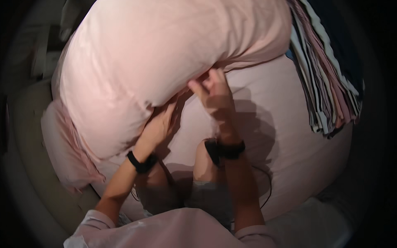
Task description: The person folds and adjusts a large pink duvet and two pink pillows on a bed, smoothing the surfaces by hand and arranging them next to a stack of folded laundry.
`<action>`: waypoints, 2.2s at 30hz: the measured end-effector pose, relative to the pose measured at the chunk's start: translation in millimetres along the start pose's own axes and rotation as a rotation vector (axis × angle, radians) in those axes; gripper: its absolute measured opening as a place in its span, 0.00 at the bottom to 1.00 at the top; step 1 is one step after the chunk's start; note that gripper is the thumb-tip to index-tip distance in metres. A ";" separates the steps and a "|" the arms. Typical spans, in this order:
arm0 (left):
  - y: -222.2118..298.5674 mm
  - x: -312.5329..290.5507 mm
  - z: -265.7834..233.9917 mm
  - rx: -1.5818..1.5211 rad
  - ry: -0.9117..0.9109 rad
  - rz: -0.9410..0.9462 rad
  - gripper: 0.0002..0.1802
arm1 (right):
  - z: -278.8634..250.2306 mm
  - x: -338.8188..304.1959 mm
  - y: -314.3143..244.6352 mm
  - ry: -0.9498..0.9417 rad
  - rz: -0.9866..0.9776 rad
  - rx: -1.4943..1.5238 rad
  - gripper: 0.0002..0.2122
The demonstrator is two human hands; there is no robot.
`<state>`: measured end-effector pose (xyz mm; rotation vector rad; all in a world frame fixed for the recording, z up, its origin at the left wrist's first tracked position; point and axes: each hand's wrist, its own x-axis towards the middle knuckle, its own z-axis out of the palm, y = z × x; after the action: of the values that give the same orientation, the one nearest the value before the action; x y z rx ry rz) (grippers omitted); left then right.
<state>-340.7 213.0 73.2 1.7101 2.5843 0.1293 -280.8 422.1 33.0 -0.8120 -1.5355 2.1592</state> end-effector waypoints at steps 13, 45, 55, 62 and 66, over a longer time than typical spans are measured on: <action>-60.0 -139.0 -21.7 0.111 -0.317 -0.210 0.35 | 88.2 -19.0 -3.9 0.199 -0.534 -0.969 0.38; -145.9 -178.9 7.6 0.209 0.200 -0.005 0.28 | 156.5 -35.2 93.1 -0.569 -1.347 -1.540 0.12; -159.4 -237.5 11.5 0.298 0.239 -0.200 0.33 | 186.3 -84.2 68.0 -0.737 -1.092 -1.371 0.16; -214.6 -238.4 0.4 0.322 0.216 0.115 0.30 | 221.1 -48.9 97.5 -0.696 -1.342 -1.510 0.17; -200.8 -261.8 -1.3 -0.042 0.147 -0.127 0.32 | 219.4 -70.1 94.7 -0.612 -1.333 -1.510 0.17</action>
<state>-422.4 -106.0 52.8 1.5735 2.7634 0.3142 -364.9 188.4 13.7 0.6595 -2.6673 0.0326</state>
